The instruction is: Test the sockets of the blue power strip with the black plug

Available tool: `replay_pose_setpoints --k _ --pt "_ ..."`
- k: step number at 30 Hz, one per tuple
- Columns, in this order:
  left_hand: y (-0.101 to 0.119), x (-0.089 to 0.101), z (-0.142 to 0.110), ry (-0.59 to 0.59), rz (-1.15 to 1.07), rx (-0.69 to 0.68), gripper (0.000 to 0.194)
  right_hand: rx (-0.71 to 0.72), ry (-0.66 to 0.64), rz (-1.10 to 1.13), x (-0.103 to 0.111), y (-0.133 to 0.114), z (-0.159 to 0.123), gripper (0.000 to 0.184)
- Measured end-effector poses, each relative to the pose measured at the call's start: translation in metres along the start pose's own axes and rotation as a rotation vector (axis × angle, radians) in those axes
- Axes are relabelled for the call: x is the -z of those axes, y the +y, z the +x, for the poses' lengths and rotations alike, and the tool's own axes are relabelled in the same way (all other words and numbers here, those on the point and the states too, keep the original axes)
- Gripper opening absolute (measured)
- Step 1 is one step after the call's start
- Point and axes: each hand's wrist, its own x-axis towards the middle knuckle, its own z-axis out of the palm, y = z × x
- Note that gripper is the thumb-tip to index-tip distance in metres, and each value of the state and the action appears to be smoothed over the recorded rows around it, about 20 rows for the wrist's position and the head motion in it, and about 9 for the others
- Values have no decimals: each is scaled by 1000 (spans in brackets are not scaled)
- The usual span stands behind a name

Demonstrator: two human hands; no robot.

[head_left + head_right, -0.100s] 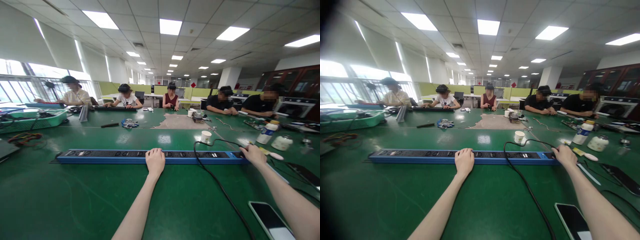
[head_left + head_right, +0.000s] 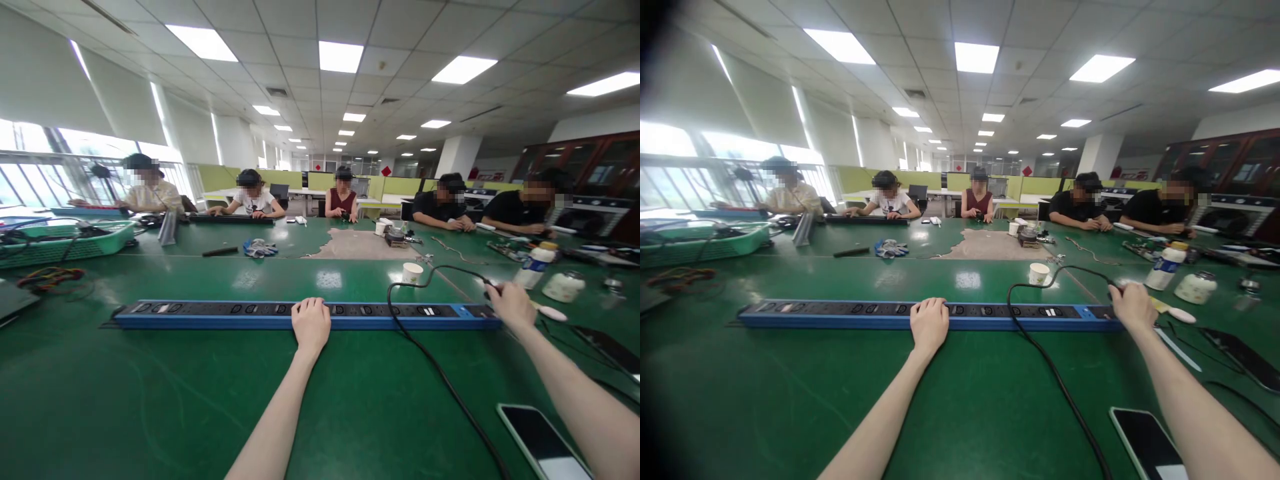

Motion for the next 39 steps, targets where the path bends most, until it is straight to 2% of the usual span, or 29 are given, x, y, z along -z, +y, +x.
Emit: replay_pose_setpoints --k 2,3,5,8,9,10,12,15,17,19,21,25,28,32,35,37,39 --pt "0 0 -1 -15 -22 12 33 -97 13 -8 20 -23 4 54" --pt "1 0 1 -24 -42 25 32 -66 37 10 32 -37 5 52" --pt "2 5 8 -48 -114 99 30 81 92 70 60 -70 1 47" --pt "13 32 31 -26 -310 293 33 205 155 166 102 -121 -17 47" --pt "19 48 40 29 -384 320 33 247 141 220 115 -138 -27 47" --pt "28 67 48 114 -436 280 32 293 112 280 128 -154 -37 47" --pt "49 114 58 263 -505 130 31 364 35 409 151 -185 -59 49" --pt "82 189 54 283 -541 -154 29 474 -123 569 180 -229 -95 49" --pt "98 229 41 194 -487 -347 29 553 -207 629 195 -257 -117 45" --pt "103 253 26 36 -379 -497 33 632 -272 674 206 -284 -138 40" --pt "99 263 12 -154 -265 -561 39 712 -340 723 215 -309 -156 37" --pt "75 264 -8 -433 -143 -521 42 785 -479 842 226 -343 -181 36" --pt "56 266 -15 -534 -143 -488 43 727 -592 967 229 -355 -192 43" --pt "32 273 -12 -541 -141 -466 41 664 -659 965 225 -349 -185 51" --pt "9 281 0 -501 -128 -410 42 612 -679 840 204 -316 -156 50" --pt "-11 287 13 -489 -129 -361 43 543 -746 730 175 -279 -132 46" --pt "-40 295 28 -486 -111 -285 45 448 -772 616 136 -236 -113 48"
